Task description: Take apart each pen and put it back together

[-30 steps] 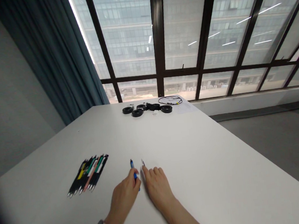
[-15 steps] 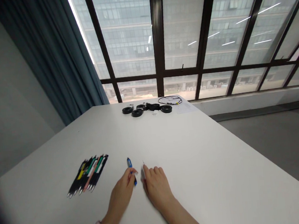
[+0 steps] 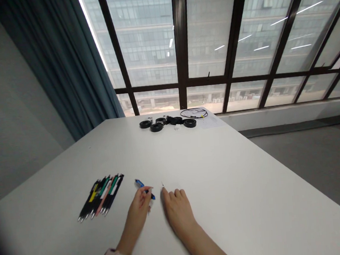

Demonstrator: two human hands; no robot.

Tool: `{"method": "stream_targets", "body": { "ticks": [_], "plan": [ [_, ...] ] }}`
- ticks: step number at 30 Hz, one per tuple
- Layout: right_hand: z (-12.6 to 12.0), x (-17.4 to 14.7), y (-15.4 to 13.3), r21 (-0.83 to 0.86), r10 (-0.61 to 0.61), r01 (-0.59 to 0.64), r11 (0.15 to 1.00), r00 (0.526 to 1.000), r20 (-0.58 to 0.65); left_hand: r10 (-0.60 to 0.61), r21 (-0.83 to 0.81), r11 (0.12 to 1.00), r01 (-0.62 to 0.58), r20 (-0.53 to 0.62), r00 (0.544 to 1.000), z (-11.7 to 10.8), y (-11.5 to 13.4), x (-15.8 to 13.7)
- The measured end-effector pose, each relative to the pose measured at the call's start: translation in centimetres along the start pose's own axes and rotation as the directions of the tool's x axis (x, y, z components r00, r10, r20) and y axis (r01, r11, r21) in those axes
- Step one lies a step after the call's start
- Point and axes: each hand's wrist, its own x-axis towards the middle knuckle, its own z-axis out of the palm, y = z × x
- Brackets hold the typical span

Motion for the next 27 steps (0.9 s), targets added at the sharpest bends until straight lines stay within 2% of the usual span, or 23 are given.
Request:
{"method": "stream_targets", "body": {
  "ticks": [6, 13, 16, 20, 27],
  "plan": [
    [0.2, -0.2, 0.3, 0.038, -0.038, 0.040, 0.998, 0.997, -0.064, 0.002, -0.067, 0.998, -0.004, -0.028, 1.000, -0.1, -1.1, 0.5],
    [-0.1, -0.5, 1.0, 0.196, -0.031, 0.046, 0.980, 0.996, -0.082, -0.006, -0.126, 0.992, -0.008, -0.105, 0.994, -1.0, -1.4, 0.9],
    [0.4, -0.7, 1.2, 0.273, 0.001, 0.033, 0.961, 0.992, -0.123, -0.009, -0.141, 0.990, -0.014, -0.167, 0.986, -1.3, -1.4, 1.2],
    [0.9, -1.0, 1.3, 0.393, 0.030, 0.044, 0.919, 0.983, -0.180, -0.016, -0.165, 0.986, -0.016, -0.192, 0.981, -1.5, -1.2, 1.4],
    [0.1, -1.4, 1.3, 0.481, -0.026, 0.139, 0.866, 0.972, -0.234, -0.058, -0.197, 0.980, 0.008, -0.250, 0.967, -1.7, -0.7, 1.4]
  ]
}}
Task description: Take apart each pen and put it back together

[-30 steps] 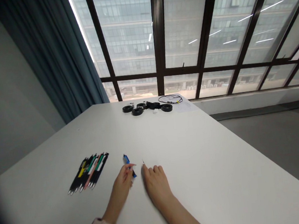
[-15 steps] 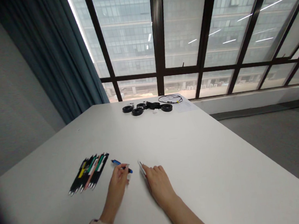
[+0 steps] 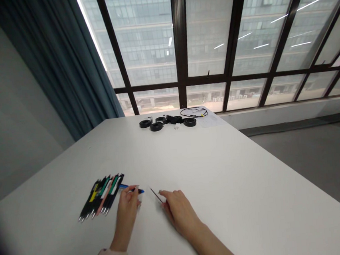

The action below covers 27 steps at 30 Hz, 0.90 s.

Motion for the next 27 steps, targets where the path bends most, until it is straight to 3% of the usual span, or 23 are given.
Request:
{"method": "stream_targets", "body": {
  "ticks": [7, 13, 27],
  "plan": [
    [-0.48, -0.07, -0.58, -0.017, -0.106, 0.106, 0.994, 0.994, 0.003, -0.199, -0.209, 0.960, 0.186, -0.042, 0.979, 0.21, 0.10, 0.47],
    [-0.37, -0.12, -0.96, -0.071, -0.187, 0.190, 0.979, 0.981, 0.048, -0.140, -0.158, 0.977, 0.140, 0.011, 0.990, 0.07, -0.29, 0.44],
    [-0.36, -0.02, -0.82, -0.034, -0.148, 0.149, 0.988, 0.988, 0.047, -0.077, -0.089, 0.993, 0.081, 0.044, 0.996, 0.12, -0.41, 0.09]
  ]
}}
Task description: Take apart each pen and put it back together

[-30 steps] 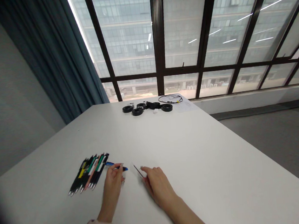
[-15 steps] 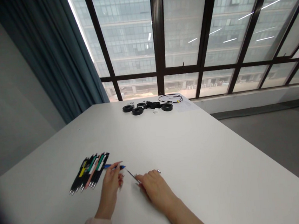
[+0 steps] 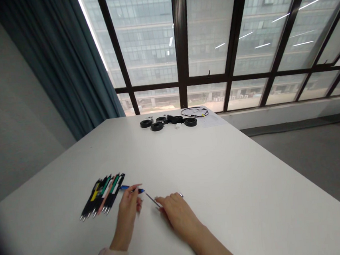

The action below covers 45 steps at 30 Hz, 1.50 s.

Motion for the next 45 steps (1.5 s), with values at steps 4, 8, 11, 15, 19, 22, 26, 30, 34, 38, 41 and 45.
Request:
{"method": "stream_targets", "body": {
  "ticks": [4, 8, 11, 15, 19, 22, 26, 30, 34, 38, 41, 45],
  "plan": [
    [0.2, 0.0, 0.4, 0.033, 0.044, -0.043, 0.999, 0.999, -0.023, 0.033, 0.049, 0.998, -0.035, 0.036, 0.999, 0.0, 0.3, -0.3],
    [0.5, -0.2, 0.8, 0.070, 0.124, -0.120, 0.990, 0.991, -0.058, 0.061, 0.092, 0.994, -0.066, 0.053, 0.997, -0.1, 0.9, -0.9],
    [0.7, -0.2, 0.9, 0.100, 0.178, -0.169, 0.981, 0.980, -0.088, 0.063, 0.113, 0.991, -0.073, 0.095, 0.994, 0.0, 1.0, -1.4],
    [1.1, 0.0, 0.8, 0.195, 0.303, -0.280, 0.940, 0.948, -0.097, 0.030, 0.094, 0.994, -0.049, 0.196, 0.980, 0.7, 0.4, -2.3],
    [1.6, 0.3, 0.9, 0.369, 0.442, -0.376, 0.850, 0.890, -0.112, 0.007, 0.053, 0.998, -0.024, 0.287, 0.958, 1.7, 0.0, -3.2],
    [1.8, 0.5, 1.1, 0.491, 0.520, -0.400, 0.774, 0.844, -0.132, -0.003, 0.043, 0.999, -0.011, 0.295, 0.956, 2.0, 0.2, -3.7],
    [1.7, 0.6, 1.1, 0.566, 0.559, -0.398, 0.722, 0.817, -0.139, -0.015, 0.057, 0.998, -0.001, 0.282, 0.959, 2.0, 0.5, -4.1],
    [1.6, 0.6, 0.8, 0.595, 0.572, -0.397, 0.698, 0.809, -0.131, -0.005, 0.020, 1.000, 0.000, 0.242, 0.970, 2.2, 0.7, -4.2],
    [1.5, 0.8, 0.5, 0.616, 0.589, -0.395, 0.681, 0.796, -0.141, -0.007, -0.010, 1.000, 0.009, 0.227, 0.974, 2.3, 0.7, -4.2],
    [1.5, 0.9, 0.5, 0.616, 0.602, -0.403, 0.677, 0.785, -0.149, -0.022, 0.013, 1.000, 0.020, 0.239, 0.971, 2.2, 0.6, -4.3],
    [1.4, 0.9, 0.5, 0.619, 0.605, -0.403, 0.674, 0.782, -0.150, -0.026, 0.029, 0.999, 0.019, 0.243, 0.970, 2.1, 0.4, -4.4],
    [1.6, 0.8, 0.3, 0.654, 0.628, -0.392, 0.647, 0.761, -0.164, -0.016, 0.046, 0.999, 0.006, 0.233, 0.972, 2.0, 0.2, -4.6]
  ]
}}
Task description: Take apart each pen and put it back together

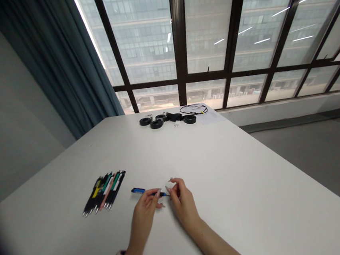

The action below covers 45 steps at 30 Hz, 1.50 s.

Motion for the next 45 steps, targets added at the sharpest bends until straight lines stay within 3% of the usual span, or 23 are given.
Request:
{"method": "stream_targets", "body": {
  "ticks": [11, 23, 30, 37, 40, 42, 45],
  "plan": [
    [1.1, 0.5, 0.7, 0.349, 0.165, -0.126, 0.929, 0.983, -0.085, 0.013, 0.054, 0.998, -0.013, 0.007, 1.000, 0.1, 0.0, -0.1],
    [0.4, 0.7, -0.4, 0.502, 0.285, -0.285, 0.817, 0.955, 0.080, 0.026, 0.019, 0.999, -0.025, -0.047, 0.999, -0.1, 0.5, 0.1],
    [0.4, 0.1, -0.2, 0.326, 0.194, -0.179, 0.928, 0.981, -0.013, 0.015, -0.006, 1.000, -0.015, -0.088, 0.996, -0.1, 0.9, 0.1],
    [-3.4, 1.8, 0.3, -0.045, 0.080, -0.088, 0.995, 0.986, -0.150, 0.013, -0.068, 0.998, -0.020, -0.099, 0.995, 0.0, 1.0, 0.2],
    [-4.7, 2.2, 0.9, -0.358, 0.007, -0.029, 0.933, 0.998, -0.060, 0.024, -0.079, 0.996, -0.033, -0.117, 0.993, 0.1, 1.3, 0.2],
    [-4.7, 2.2, 1.1, -0.552, -0.056, 0.073, 0.831, 0.997, 0.049, 0.029, -0.090, 0.995, -0.041, -0.128, 0.991, 0.1, 1.5, 0.3],
    [-3.9, 2.0, 0.9, -0.716, -0.119, 0.244, 0.655, 0.968, 0.221, 0.020, -0.096, 0.995, -0.032, -0.122, 0.992, 0.0, 1.7, 0.3]
  ]
}}
